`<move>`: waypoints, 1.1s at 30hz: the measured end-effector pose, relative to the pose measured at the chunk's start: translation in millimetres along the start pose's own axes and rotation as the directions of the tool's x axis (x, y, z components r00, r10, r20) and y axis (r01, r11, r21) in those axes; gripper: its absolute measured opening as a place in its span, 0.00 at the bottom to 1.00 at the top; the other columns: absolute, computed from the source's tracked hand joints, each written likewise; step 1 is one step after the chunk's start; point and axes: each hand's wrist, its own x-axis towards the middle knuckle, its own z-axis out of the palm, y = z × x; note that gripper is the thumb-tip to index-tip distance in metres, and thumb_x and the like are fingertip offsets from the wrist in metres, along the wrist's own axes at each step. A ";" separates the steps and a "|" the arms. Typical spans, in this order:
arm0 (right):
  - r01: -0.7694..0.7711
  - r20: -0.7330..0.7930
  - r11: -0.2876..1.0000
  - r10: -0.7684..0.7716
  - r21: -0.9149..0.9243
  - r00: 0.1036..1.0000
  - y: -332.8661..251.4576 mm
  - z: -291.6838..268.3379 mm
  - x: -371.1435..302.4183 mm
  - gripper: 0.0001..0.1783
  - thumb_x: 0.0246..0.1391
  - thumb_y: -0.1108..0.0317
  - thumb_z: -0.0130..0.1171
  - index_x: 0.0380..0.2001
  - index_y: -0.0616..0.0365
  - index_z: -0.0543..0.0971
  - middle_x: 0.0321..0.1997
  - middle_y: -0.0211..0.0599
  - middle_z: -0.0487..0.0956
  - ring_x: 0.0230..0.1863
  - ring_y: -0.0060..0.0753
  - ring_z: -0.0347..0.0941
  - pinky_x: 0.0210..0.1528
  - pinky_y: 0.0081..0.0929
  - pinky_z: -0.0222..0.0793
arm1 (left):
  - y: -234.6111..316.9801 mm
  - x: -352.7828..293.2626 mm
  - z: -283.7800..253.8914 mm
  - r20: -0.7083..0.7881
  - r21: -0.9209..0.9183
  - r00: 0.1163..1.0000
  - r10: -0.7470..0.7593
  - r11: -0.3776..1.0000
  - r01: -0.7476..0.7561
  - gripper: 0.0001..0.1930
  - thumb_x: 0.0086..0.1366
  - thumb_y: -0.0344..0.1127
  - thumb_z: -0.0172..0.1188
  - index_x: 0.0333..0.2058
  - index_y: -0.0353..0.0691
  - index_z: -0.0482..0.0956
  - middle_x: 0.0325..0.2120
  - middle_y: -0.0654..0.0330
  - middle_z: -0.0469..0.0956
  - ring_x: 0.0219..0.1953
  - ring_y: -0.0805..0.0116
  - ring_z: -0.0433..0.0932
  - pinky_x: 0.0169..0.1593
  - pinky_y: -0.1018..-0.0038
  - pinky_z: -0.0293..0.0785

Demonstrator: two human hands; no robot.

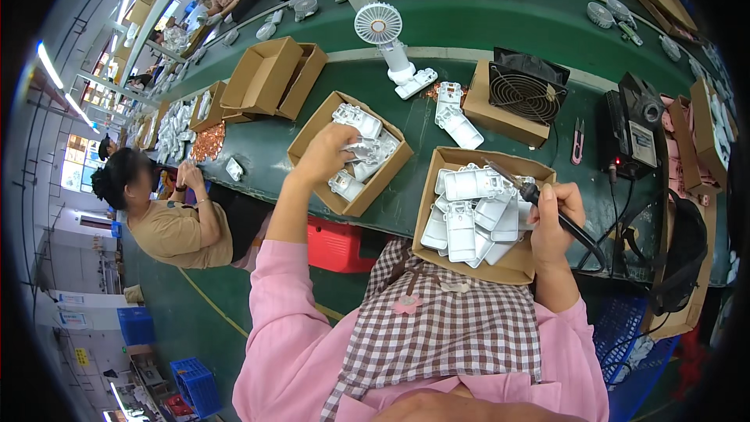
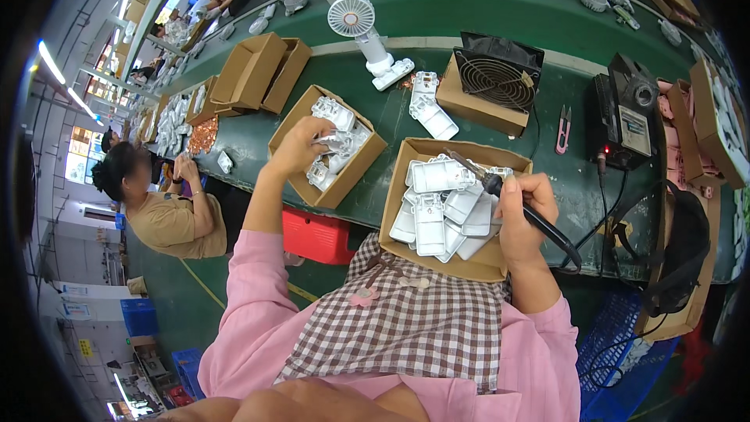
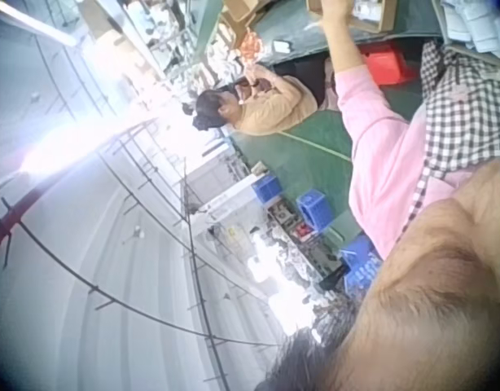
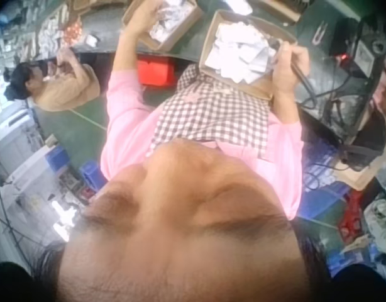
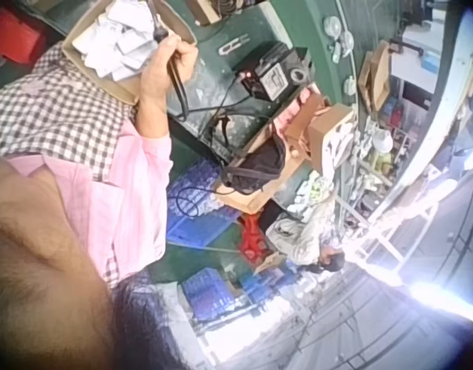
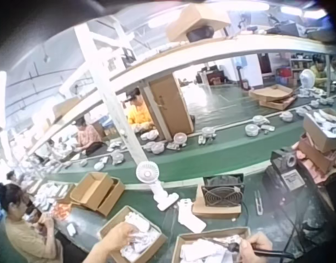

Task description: The person picks up a white plastic housing from a box, solders its internal components with a soldering iron, and places it back into a box. They repeat this process for several components throughout the video.

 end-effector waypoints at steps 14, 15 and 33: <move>0.007 0.008 1.000 -0.007 -0.030 1.000 -1.5 1.3 0.3 0.09 0.56 0.71 0.53 0.24 0.58 0.66 0.16 0.25 0.68 0.14 0.12 0.61 0.17 0.11 0.55 | -10.0 -14.2 9.4 0.316 -0.444 0.897 -0.311 0.787 0.429 0.25 0.51 0.37 0.67 0.46 0.32 0.73 0.34 0.56 0.77 0.36 0.69 0.74 0.42 0.73 0.69; -0.002 -0.003 0.999 0.002 -0.036 1.000 -1.3 1.1 1.2 0.09 0.56 0.71 0.53 0.24 0.58 0.66 0.16 0.25 0.68 0.14 0.12 0.61 0.17 0.11 0.55 | 3.0 -10.8 11.4 0.260 -0.363 0.906 -0.333 0.836 0.411 0.26 0.51 0.38 0.67 0.47 0.32 0.72 0.36 0.54 0.77 0.37 0.67 0.74 0.43 0.72 0.69; -0.020 -0.015 1.000 0.019 -0.019 1.000 -0.3 -2.9 1.5 0.09 0.56 0.72 0.52 0.23 0.58 0.66 0.16 0.26 0.67 0.14 0.12 0.61 0.17 0.11 0.56 | -2.0 -26.4 20.6 0.126 -0.785 0.764 -0.633 0.407 0.467 0.23 0.58 0.33 0.59 0.49 0.28 0.68 0.41 0.54 0.76 0.41 0.65 0.76 0.45 0.71 0.71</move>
